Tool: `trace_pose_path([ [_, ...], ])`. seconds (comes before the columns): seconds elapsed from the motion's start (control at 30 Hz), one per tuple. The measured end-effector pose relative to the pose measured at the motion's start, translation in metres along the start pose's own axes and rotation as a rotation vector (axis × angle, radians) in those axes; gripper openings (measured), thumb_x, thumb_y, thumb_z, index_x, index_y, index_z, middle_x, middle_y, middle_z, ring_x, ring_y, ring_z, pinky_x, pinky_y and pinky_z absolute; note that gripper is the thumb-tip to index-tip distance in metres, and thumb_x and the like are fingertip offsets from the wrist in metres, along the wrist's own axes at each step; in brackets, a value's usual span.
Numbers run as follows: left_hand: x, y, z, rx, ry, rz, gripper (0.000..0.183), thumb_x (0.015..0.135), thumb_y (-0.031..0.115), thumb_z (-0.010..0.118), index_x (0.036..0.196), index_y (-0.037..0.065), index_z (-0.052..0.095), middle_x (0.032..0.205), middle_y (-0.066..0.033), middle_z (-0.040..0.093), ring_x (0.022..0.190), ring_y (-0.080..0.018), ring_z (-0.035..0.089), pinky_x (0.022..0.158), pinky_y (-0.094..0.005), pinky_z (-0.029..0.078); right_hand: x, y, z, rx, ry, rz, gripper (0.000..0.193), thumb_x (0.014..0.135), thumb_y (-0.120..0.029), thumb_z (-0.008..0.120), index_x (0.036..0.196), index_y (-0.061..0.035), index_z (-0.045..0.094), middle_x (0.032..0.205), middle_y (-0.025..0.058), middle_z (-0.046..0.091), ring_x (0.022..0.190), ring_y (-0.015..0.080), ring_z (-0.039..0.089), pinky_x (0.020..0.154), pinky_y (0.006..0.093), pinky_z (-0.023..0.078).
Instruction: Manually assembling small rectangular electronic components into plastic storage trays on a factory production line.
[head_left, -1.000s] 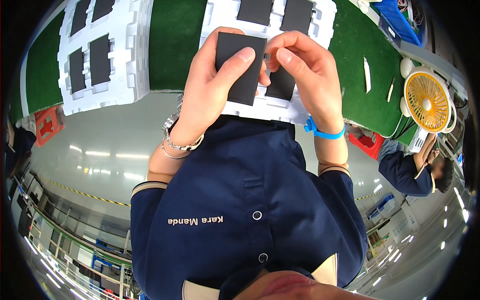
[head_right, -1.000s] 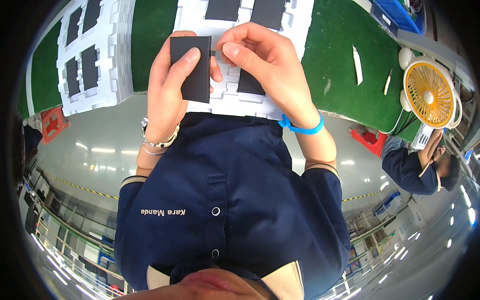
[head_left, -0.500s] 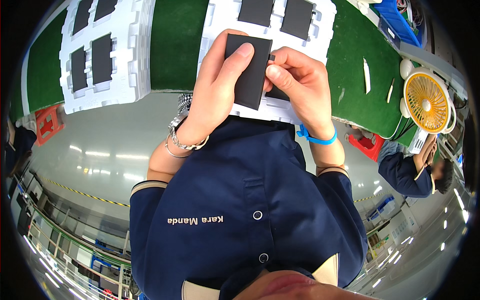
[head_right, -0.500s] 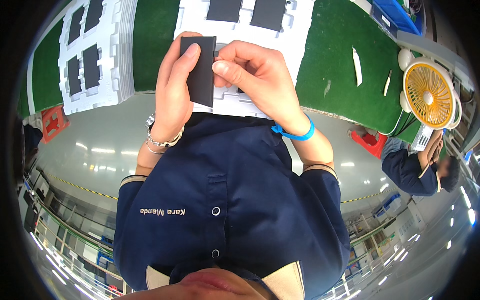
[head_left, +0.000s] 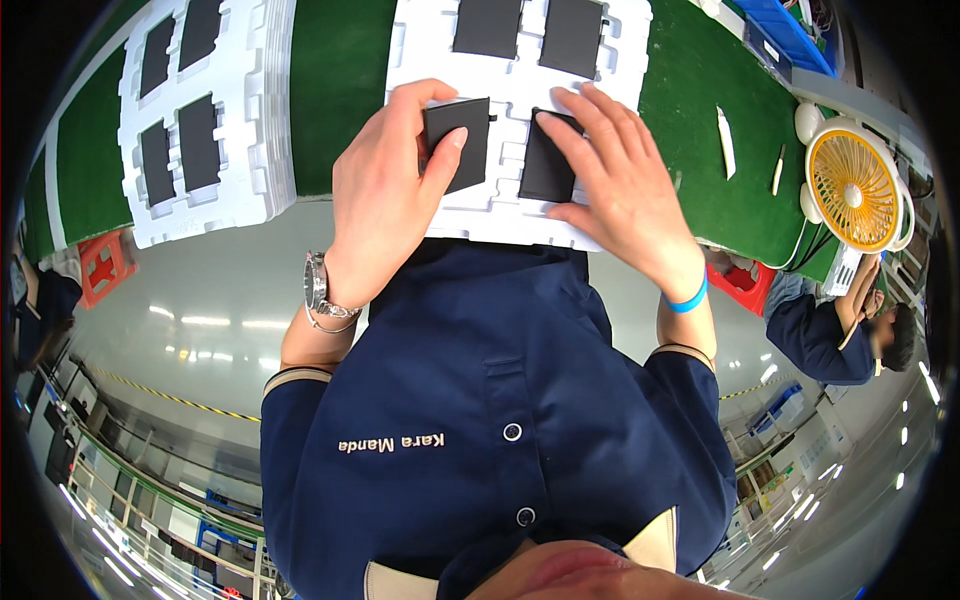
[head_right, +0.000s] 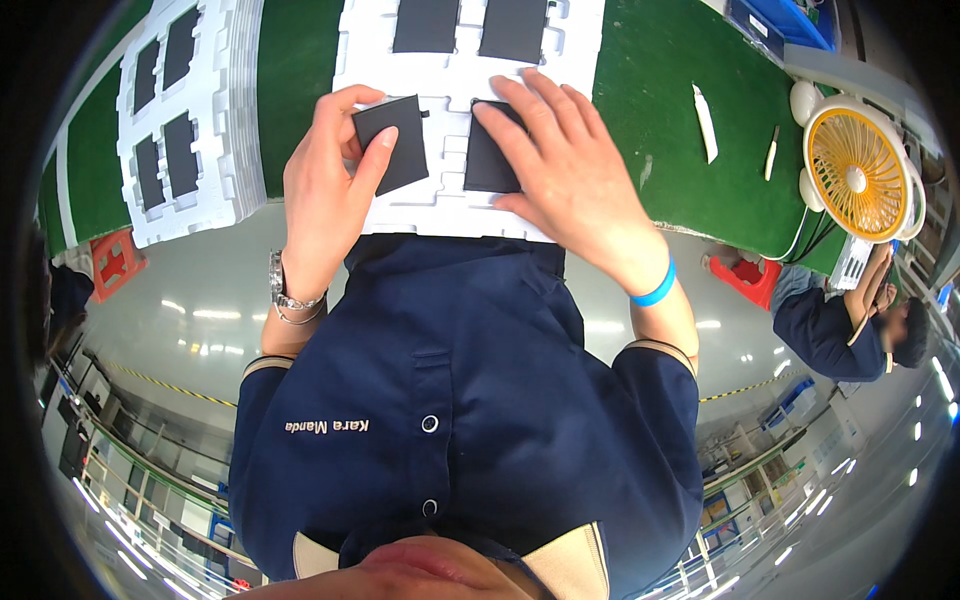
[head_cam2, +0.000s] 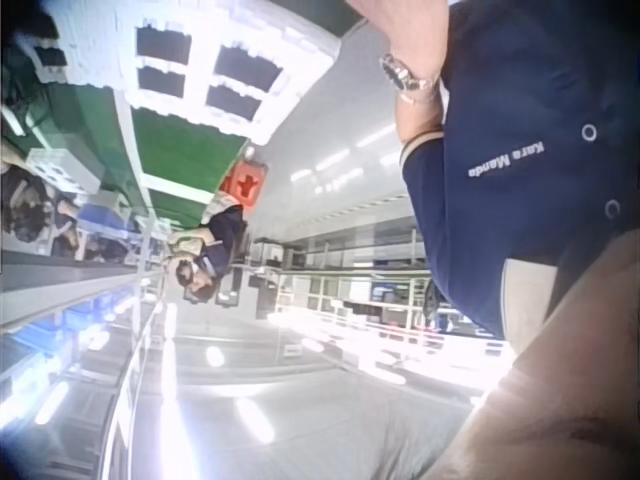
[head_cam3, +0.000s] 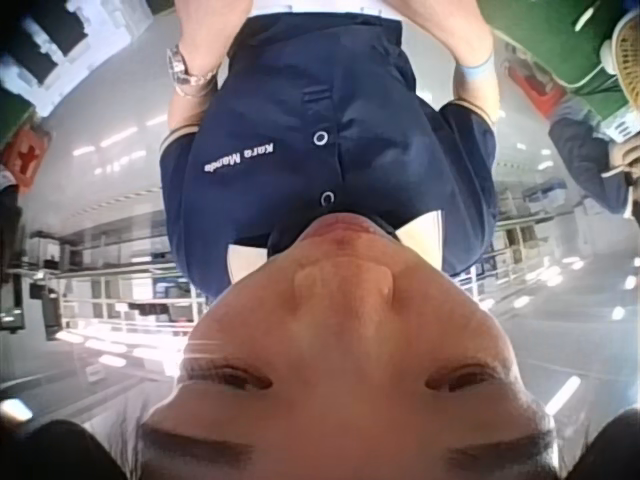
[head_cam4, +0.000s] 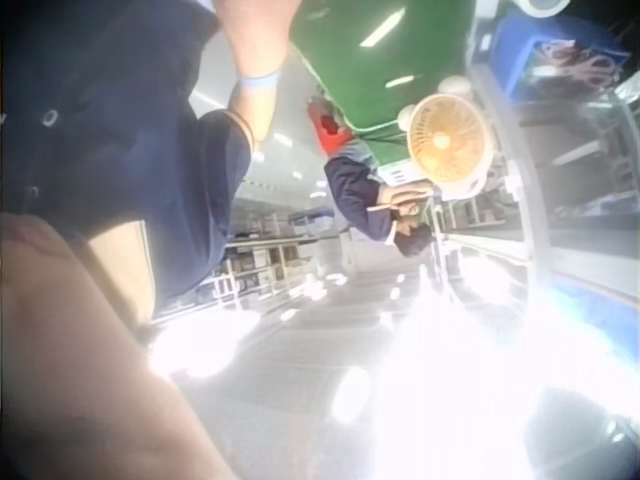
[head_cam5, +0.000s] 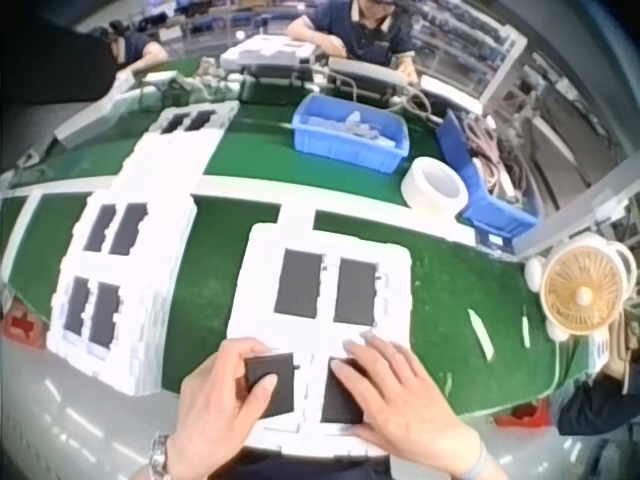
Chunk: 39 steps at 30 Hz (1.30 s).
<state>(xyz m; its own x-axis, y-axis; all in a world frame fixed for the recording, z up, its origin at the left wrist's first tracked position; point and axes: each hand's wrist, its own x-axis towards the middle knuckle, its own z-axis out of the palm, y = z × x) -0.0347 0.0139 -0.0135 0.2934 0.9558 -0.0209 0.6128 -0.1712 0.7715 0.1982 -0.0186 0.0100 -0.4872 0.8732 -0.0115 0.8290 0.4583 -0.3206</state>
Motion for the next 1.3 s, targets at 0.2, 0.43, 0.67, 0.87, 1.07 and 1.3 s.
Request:
trace_pose_path([
  [0.2,0.01,-0.017,0.009,0.317,0.093,0.298,0.032,0.081,0.022,0.075,0.109,0.012,0.063,0.102,-0.0028,0.061,0.102,-0.0236,0.053,0.087,-0.0383,0.042,-0.004,0.004,0.005,-0.078,0.106,-0.187,0.05,0.066,-0.015,0.077,0.111,-0.0029,0.059,0.118,0.0129,0.061,0.11,0.031,0.059,0.095,0.0434,0.05],
  [0.43,0.006,-0.01,0.013,-0.093,0.02,0.189,0.032,0.087,0.024,0.07,0.115,0.011,0.062,0.11,-0.006,0.061,0.101,-0.0216,0.056,0.086,-0.0344,0.045,0.01,0.014,-0.004,-0.198,0.603,-0.223,0.024,0.067,-0.004,0.068,0.092,-0.0047,0.068,0.093,0.0072,0.07,0.088,0.0243,0.066,0.075,0.0336,0.056],
  [0.67,0.006,0.015,0.011,-1.194,-0.154,-0.268,0.038,0.1,0.028,0.054,0.126,0.0,0.054,0.105,-0.0068,0.066,0.095,-0.0119,0.061,0.083,-0.028,0.05,0.023,-0.032,0.007,-0.051,0.57,-0.375,0.021,0.083,-0.026,0.067,0.099,-0.0151,0.074,0.115,0.0063,0.067,0.108,0.0274,0.059,0.087,0.0409,0.05],
  [0.87,0.005,0.014,-0.002,-1.014,-0.135,-0.202,0.039,0.087,0.001,0.067,0.118,0.002,0.044,0.093,-0.0086,0.062,0.076,-0.0167,0.067,0.072,-0.0307,0.056,0.022,-0.019,0.006,0.731,0.47,0.139,0.021,0.084,-0.007,0.067,0.104,-0.0018,0.068,0.099,0.0106,0.066,0.09,0.0234,0.063,0.079,0.0337,0.051],
  [1.07,0.002,0.013,0.004,-0.837,-0.165,-0.157,0.048,0.085,0.0,0.07,0.122,0.004,0.04,0.094,-0.0082,0.062,0.079,-0.0151,0.067,0.073,-0.0282,0.056,0.026,-0.025,0.008,0.955,0.237,0.272,0.013,0.088,-0.008,0.066,0.097,0.0018,0.066,0.084,0.0077,0.066,0.075,0.0178,0.063,0.076,0.0305,0.051],
  [1.3,0.001,0.012,0.008,-0.536,-0.082,-0.057,0.052,0.081,0.009,0.076,0.122,0.007,0.044,0.094,-0.0078,0.061,0.078,-0.0137,0.064,0.07,-0.0266,0.054,0.028,-0.025,0.01,1.007,0.215,0.416,0.01,0.088,-0.007,0.065,0.092,0.0025,0.066,0.078,0.0064,0.067,0.071,0.0139,0.061,0.074,0.0286,0.051],
])
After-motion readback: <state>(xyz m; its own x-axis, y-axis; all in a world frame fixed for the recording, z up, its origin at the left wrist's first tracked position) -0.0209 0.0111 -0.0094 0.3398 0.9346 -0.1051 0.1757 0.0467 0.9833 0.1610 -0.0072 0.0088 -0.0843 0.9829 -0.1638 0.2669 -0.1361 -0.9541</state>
